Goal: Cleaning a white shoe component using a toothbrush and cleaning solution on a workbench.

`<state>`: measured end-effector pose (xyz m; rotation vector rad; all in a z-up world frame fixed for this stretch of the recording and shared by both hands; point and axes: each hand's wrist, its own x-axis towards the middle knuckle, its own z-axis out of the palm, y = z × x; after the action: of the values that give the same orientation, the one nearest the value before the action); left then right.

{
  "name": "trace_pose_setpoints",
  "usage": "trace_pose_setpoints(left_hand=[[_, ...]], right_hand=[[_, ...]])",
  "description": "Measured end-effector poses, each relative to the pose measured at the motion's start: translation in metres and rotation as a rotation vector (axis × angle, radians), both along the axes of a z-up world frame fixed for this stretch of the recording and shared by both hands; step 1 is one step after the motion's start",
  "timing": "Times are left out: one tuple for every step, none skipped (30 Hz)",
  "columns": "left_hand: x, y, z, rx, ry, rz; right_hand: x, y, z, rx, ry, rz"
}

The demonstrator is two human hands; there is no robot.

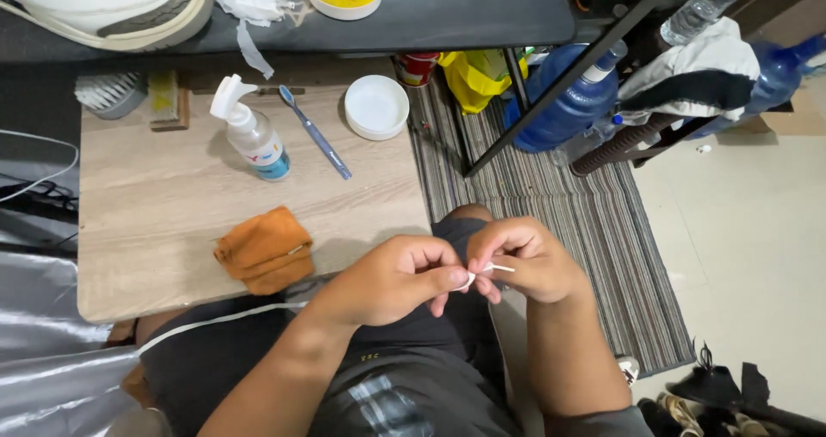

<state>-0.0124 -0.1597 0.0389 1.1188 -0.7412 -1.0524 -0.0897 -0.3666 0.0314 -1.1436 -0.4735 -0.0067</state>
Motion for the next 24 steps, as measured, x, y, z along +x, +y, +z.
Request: trace_pose_setpoints(left_hand=[[0.000, -0.001, 0.000, -0.003, 0.013, 0.032], [-0.001, -0.001, -0.001, -0.004, 0.026, 0.063], [-0.002, 0.000, -0.001, 0.000, 0.026, 0.066], [-0.003, 0.000, -0.002, 0.045, 0.027, 0.103], [-0.004, 0.000, -0.003, 0.090, 0.028, 0.140], [-0.004, 0.002, 0.008, 0.092, 0.029, 0.138], [-0.005, 0.003, 0.019, 0.141, -0.048, 0.158], [-0.005, 0.005, 0.031, 0.188, -0.127, 0.181], [-0.005, 0.004, 0.031, 0.188, -0.129, 0.182], [-0.007, 0.004, 0.031, 0.194, -0.165, 0.222], [-0.008, 0.004, 0.031, 0.199, -0.202, 0.262], [-0.009, 0.003, 0.032, 0.198, -0.203, 0.260], [-0.010, 0.003, 0.034, 0.217, -0.227, 0.257], [-0.011, 0.002, 0.035, 0.235, -0.250, 0.256], [-0.010, 0.004, 0.038, 0.235, -0.250, 0.256], [-0.008, 0.005, 0.041, 0.252, -0.253, 0.245], [-0.006, 0.007, 0.044, 0.269, -0.256, 0.233], [-0.005, 0.007, 0.042, 0.269, -0.255, 0.233], [-0.004, 0.008, 0.040, 0.281, -0.252, 0.210], [-0.003, 0.008, 0.037, 0.292, -0.249, 0.185], [-0.003, 0.009, 0.038, 0.292, -0.248, 0.182], [-0.002, 0.011, 0.040, 0.316, -0.240, 0.160], [-0.001, 0.012, 0.041, 0.339, -0.232, 0.137], [0.000, 0.015, 0.044, 0.340, -0.231, 0.138]], right_hand=[[0.000, -0.001, 0.001, 0.020, -0.004, 0.000], [0.000, 0.000, 0.002, 0.044, -0.008, -0.001], [0.001, 0.000, 0.002, 0.047, -0.008, 0.003], [0.001, -0.001, 0.003, 0.047, 0.005, 0.013], [0.001, -0.001, 0.004, 0.046, 0.017, 0.023], [-0.001, -0.003, 0.006, 0.048, 0.019, 0.022], [-0.004, -0.005, 0.008, 0.046, 0.038, 0.032], [-0.005, -0.007, 0.010, 0.044, 0.055, 0.044], [-0.006, -0.010, 0.011, 0.044, 0.054, 0.045], [-0.009, -0.012, 0.012, -0.082, 0.055, -0.008], [-0.012, -0.015, 0.013, -0.208, 0.057, -0.060], [-0.013, -0.014, 0.017, -0.209, 0.056, -0.062], [-0.015, -0.014, 0.021, -0.246, 0.077, -0.099], [-0.016, -0.013, 0.024, -0.284, 0.098, -0.135], [-0.019, -0.016, 0.022, -0.284, 0.098, -0.135], [-0.021, -0.020, 0.020, -0.295, 0.112, -0.161], [-0.023, -0.023, 0.018, -0.305, 0.126, -0.186], [-0.022, -0.024, 0.018, -0.305, 0.128, -0.186], [-0.022, -0.025, 0.018, -0.323, 0.127, -0.243], [-0.022, -0.026, 0.018, -0.342, 0.126, -0.302], [-0.023, -0.026, 0.019, -0.342, 0.128, -0.304], [-0.024, -0.026, 0.020, -0.361, 0.119, -0.327], [-0.024, -0.026, 0.021, -0.381, 0.109, -0.349], [-0.025, -0.031, 0.018, -0.380, 0.110, -0.348]])
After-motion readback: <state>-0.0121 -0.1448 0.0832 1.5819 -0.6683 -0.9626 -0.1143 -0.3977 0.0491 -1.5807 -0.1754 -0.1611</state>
